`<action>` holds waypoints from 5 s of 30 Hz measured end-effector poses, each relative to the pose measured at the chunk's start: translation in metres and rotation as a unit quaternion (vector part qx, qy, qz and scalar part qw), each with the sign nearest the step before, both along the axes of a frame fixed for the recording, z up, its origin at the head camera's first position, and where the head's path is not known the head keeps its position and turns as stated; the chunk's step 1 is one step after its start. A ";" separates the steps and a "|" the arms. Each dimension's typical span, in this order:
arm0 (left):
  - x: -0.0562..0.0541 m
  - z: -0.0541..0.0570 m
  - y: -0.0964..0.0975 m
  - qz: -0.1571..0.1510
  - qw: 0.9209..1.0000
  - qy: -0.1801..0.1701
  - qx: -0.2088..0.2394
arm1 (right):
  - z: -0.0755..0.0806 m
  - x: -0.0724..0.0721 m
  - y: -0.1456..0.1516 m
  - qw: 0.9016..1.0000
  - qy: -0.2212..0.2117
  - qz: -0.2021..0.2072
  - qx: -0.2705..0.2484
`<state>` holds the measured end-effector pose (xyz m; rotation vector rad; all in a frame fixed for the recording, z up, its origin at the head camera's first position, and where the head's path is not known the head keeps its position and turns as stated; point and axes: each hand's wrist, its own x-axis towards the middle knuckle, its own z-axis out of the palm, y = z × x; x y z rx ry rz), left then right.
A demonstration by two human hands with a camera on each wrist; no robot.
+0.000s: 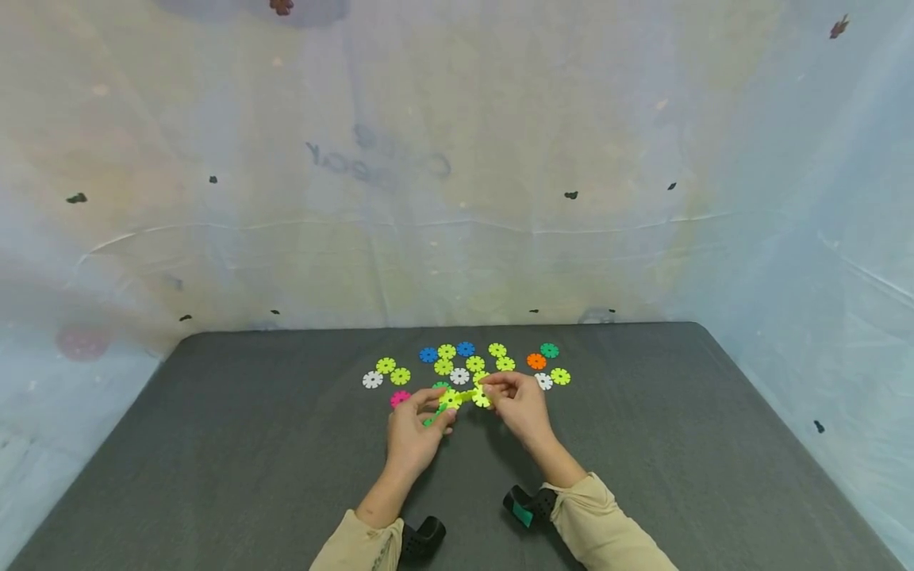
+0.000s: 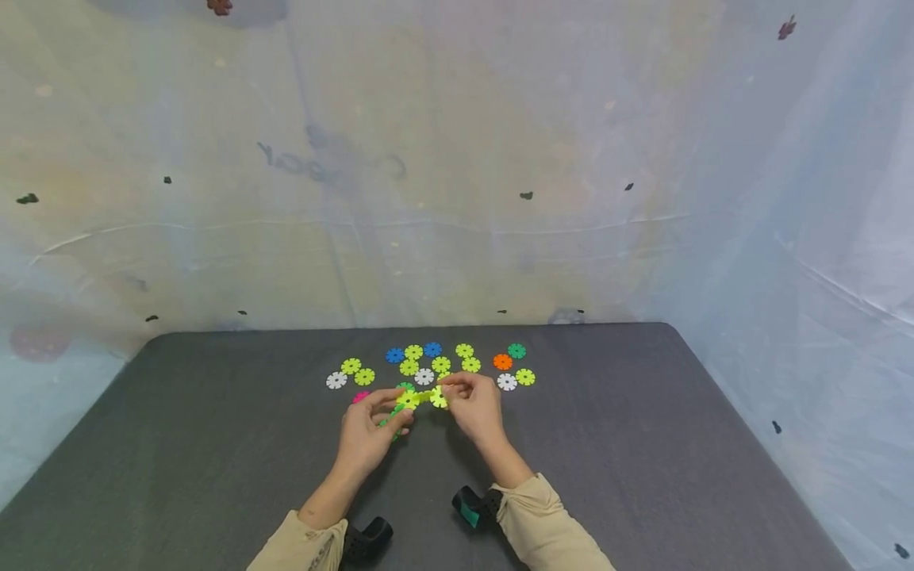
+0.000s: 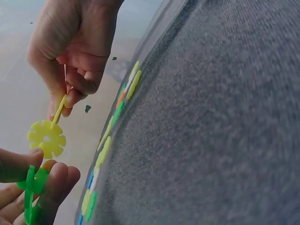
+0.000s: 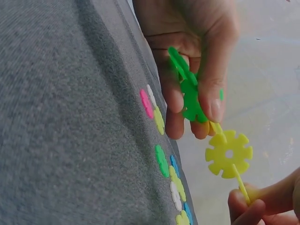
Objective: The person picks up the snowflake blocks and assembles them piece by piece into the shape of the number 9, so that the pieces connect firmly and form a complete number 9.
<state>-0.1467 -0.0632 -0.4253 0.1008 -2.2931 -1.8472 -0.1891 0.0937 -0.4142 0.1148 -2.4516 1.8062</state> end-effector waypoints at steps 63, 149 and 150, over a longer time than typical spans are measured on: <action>-0.003 0.001 -0.007 -0.089 0.995 0.028 -0.033 | -0.002 -0.007 0.013 0.997 -0.024 0.065 -0.040; -0.014 0.010 -0.005 -0.062 0.997 0.006 -0.055 | 0.006 0.007 0.018 0.987 0.105 0.109 0.046; -0.014 0.011 -0.004 -0.060 0.997 0.008 -0.054 | 0.007 0.008 0.018 0.987 0.109 0.107 0.045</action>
